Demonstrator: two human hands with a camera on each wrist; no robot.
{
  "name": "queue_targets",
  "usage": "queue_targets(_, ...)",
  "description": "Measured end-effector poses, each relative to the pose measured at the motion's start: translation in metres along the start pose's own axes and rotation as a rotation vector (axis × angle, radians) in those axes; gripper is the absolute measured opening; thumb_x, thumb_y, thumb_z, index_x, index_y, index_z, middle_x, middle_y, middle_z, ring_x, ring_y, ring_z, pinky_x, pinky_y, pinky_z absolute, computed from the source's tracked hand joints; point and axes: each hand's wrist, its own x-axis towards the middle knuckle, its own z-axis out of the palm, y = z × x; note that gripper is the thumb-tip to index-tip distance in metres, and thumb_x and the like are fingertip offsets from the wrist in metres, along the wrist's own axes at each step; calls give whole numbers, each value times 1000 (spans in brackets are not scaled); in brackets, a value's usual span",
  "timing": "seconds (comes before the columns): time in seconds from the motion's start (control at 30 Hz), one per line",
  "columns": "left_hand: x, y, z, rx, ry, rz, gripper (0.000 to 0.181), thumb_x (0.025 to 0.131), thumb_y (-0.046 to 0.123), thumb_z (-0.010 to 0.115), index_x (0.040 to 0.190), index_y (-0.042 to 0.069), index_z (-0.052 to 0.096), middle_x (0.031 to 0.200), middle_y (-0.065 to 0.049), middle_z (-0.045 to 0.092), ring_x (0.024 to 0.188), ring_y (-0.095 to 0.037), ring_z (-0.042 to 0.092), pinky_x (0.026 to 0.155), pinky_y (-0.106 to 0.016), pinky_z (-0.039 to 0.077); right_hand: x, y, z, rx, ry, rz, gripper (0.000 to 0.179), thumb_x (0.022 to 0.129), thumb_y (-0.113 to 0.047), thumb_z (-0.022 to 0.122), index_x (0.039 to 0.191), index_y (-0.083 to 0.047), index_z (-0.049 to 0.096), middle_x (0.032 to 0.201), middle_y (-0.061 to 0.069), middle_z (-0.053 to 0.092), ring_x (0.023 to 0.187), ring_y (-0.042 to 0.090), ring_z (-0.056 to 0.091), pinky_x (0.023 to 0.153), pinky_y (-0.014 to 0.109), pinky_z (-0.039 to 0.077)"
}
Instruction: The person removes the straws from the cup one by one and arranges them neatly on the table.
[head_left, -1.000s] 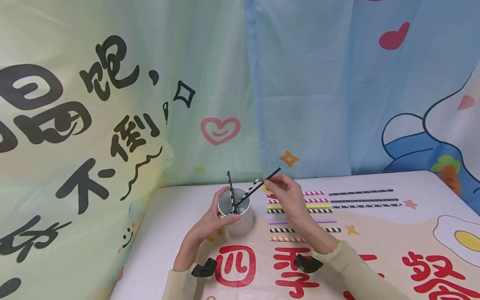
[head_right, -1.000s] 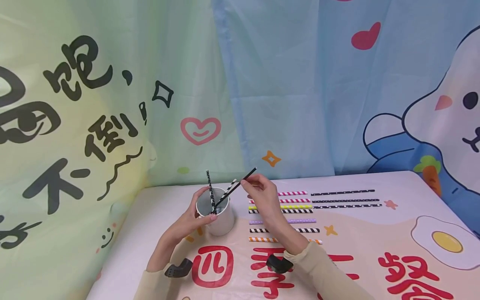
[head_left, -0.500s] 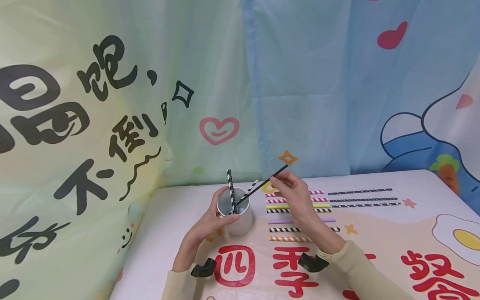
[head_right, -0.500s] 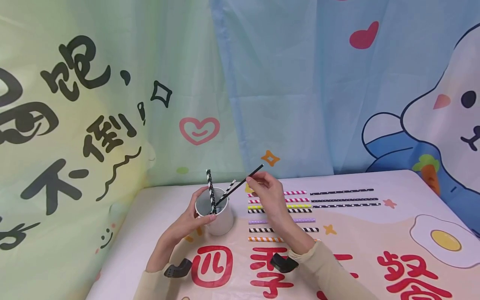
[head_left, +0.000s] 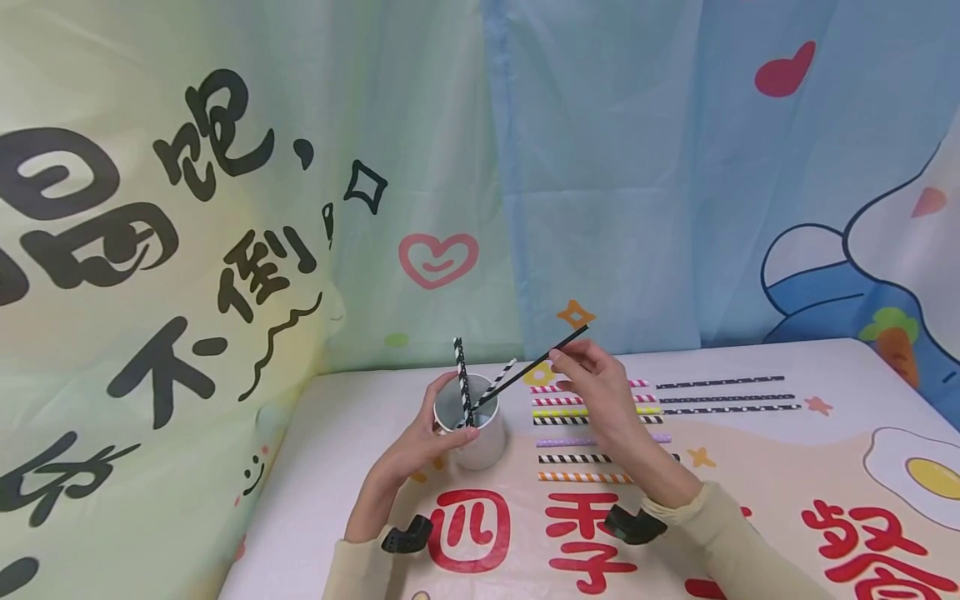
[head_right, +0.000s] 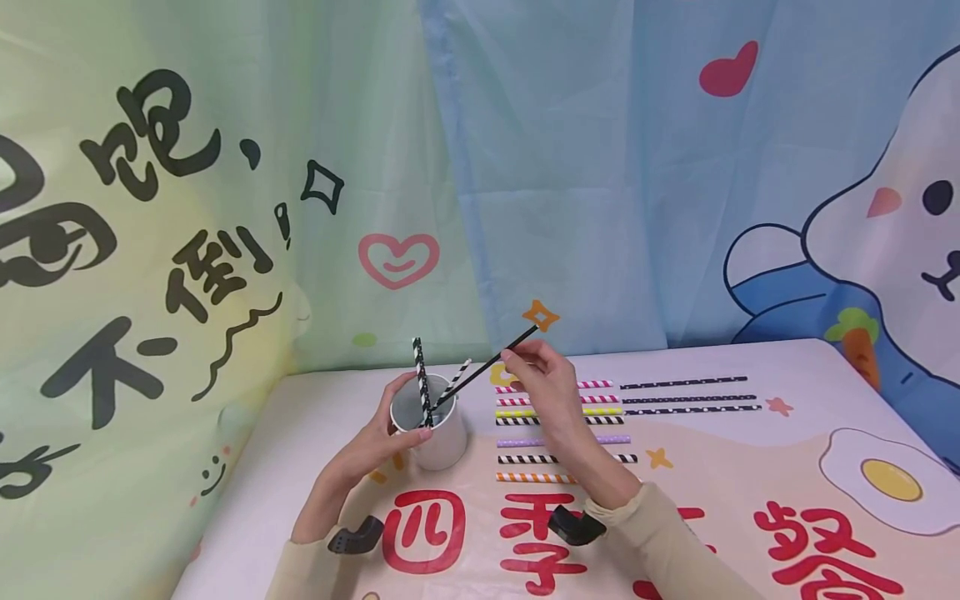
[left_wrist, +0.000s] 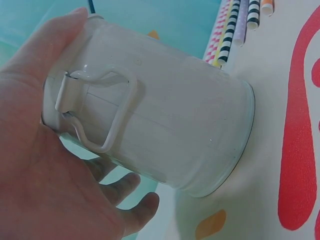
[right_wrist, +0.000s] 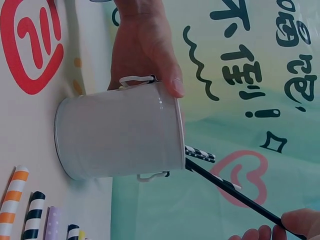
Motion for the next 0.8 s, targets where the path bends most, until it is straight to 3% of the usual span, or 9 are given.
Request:
queue_targets(0.23,0,1,0,3,9,-2,90,89,32,75,155,41,15,158,-11,26,146,-39,29,111,-70,31,-1,-3,-7,15,10,11,46,97,-41,64,126,-7,56,127,13,62,114,19,60,93,23,53)
queue_targets(0.4,0,1,1,0,13,-6,89,89,30,75,155,42,16,158,-10,27,145,-39,29,111,-70,31,-1,-5,-14,43,21,23,44,97,-40,65,124,-6,55,120,7,65,106,11,62,92,23,54)
queue_targets(0.8,0,0,0,0,6,3,90,88,31,75,155,40,16,157,-9,29,146,-38,29,112,-70,30,-4,-10,-28,104,21,19,40,97,-37,66,123,-8,54,114,-3,65,107,10,62,91,21,54)
